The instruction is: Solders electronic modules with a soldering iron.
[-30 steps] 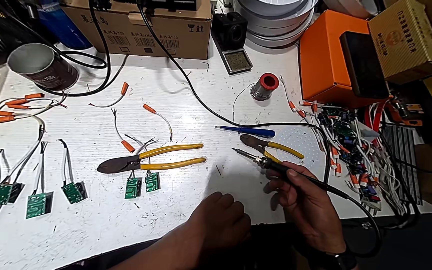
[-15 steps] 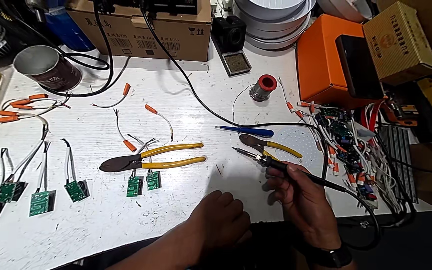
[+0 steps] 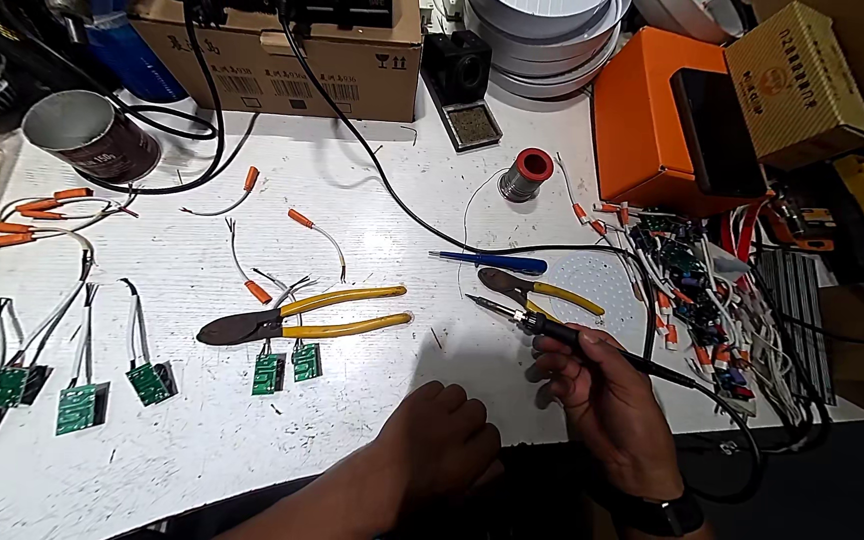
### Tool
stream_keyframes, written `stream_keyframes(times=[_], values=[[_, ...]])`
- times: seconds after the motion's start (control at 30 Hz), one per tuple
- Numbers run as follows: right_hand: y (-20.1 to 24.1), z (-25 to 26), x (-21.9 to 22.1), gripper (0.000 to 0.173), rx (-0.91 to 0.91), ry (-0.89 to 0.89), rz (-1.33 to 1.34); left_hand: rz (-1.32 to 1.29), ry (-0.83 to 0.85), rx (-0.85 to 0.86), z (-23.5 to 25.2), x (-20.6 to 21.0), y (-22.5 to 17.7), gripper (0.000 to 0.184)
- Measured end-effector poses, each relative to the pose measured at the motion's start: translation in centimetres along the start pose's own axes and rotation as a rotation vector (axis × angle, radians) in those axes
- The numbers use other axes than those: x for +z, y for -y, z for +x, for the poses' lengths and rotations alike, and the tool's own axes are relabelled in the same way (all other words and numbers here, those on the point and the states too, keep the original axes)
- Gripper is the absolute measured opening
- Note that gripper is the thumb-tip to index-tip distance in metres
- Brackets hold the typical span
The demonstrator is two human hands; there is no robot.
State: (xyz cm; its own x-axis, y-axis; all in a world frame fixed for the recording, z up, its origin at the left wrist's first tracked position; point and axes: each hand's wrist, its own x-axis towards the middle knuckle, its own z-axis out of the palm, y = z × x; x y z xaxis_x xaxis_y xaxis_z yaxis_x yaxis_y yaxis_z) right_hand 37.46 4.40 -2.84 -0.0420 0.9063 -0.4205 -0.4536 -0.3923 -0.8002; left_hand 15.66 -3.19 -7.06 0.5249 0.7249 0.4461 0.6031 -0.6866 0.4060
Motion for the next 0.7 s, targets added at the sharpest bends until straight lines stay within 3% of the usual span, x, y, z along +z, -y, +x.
stream_keyframes(times=[0.7], values=[[0.13, -0.06, 0.07, 0.027, 0.011, 0.026, -0.011, -0.007, -0.011, -0.001, -0.05, 0.05, -0.01, 0.031]])
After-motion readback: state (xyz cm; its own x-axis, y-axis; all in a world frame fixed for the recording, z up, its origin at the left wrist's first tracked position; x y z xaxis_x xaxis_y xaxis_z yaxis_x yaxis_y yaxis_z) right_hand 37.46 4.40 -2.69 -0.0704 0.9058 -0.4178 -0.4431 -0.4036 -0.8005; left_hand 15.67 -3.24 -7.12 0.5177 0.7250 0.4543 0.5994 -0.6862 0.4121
